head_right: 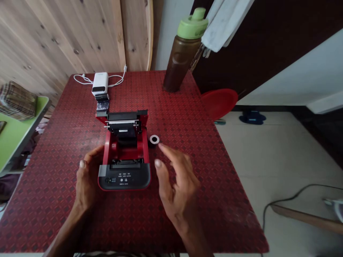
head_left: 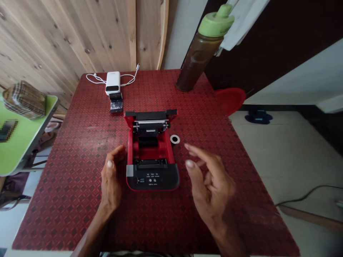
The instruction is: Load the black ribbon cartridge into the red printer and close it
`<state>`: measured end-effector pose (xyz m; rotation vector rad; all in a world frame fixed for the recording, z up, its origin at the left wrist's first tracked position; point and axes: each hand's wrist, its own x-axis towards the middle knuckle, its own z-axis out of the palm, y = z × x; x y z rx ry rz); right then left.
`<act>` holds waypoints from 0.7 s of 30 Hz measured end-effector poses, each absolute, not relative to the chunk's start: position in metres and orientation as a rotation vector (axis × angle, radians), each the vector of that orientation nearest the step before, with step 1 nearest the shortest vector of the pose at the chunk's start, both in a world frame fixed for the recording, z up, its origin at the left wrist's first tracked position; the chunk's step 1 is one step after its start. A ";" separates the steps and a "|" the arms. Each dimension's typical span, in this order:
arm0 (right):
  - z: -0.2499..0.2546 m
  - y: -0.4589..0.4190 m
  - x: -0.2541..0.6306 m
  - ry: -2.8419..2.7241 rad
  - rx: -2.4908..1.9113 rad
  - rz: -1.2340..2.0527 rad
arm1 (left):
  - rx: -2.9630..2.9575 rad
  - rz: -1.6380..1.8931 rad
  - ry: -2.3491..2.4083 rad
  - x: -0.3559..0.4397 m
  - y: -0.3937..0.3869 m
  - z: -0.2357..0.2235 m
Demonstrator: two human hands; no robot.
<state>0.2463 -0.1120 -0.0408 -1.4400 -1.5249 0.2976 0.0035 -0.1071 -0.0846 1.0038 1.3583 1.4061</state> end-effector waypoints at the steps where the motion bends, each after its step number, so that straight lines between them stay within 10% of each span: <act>1: -0.029 -0.098 0.245 -1.616 -1.399 0.249 | 0.978 1.399 1.356 0.003 -0.107 -0.083; 21: -0.020 -0.039 0.205 -1.685 -1.472 0.438 | 0.941 1.304 1.372 -0.002 -0.108 -0.070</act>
